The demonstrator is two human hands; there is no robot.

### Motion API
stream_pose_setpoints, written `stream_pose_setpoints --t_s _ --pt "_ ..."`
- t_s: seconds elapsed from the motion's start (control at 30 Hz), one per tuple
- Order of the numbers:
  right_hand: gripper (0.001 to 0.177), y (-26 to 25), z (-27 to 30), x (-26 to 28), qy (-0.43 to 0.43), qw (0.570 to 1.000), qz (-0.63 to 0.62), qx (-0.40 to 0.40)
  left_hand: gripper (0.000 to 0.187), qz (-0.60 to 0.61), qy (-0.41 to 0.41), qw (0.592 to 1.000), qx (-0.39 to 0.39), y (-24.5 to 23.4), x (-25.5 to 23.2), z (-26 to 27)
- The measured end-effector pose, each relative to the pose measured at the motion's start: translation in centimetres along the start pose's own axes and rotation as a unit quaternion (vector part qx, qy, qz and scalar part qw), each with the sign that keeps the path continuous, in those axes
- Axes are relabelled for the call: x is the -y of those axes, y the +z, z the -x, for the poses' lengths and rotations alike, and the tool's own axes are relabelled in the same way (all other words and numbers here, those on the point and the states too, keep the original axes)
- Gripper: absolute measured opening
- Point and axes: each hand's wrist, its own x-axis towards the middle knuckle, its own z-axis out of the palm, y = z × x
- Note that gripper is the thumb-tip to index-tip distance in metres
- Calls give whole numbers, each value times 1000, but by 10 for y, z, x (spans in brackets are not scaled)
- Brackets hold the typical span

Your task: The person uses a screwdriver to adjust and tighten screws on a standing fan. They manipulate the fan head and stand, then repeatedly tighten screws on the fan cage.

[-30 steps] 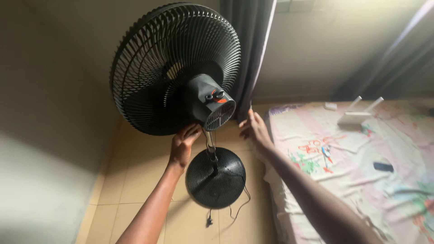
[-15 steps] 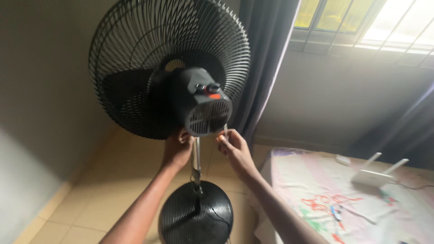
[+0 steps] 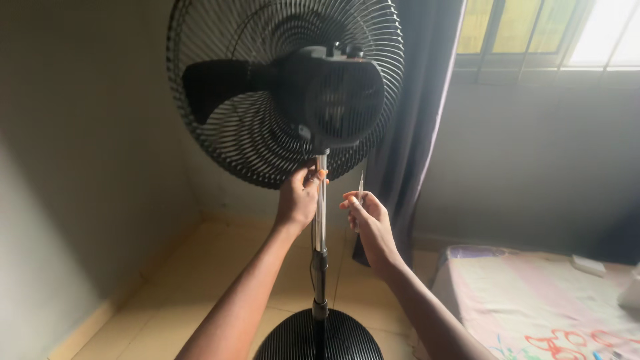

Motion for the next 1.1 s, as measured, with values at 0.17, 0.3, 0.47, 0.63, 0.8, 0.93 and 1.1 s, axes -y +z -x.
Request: stream_pose_setpoints --t_s 0.17,0.3,0.47,0.63,0.8,0.93,1.1 --pt "19 7 -8 -22 -71 997 -32 8 25 -33 26 999 -17 4 4 7" --pt "20 3 -19 -42 -104 994 -38 15 23 -60 -8 998 0 3 15 17" --pt "20 -18 -9 -97 3 999 2 32 24 -17 -11 1000 14 8 34 30" --pt "21 -30 19 -162 109 988 99 40 27 45 -11 998 35 11 48 30" --pt "26 -38 41 -237 154 987 39 34 28 72 -18 997 38 18 66 33" --pt "31 -57 86 -327 240 965 101 -16 28 147 2 987 70 21 81 39" --pt "26 -67 185 -442 413 897 154 -27 28 135 -9 988 74 22 92 52"
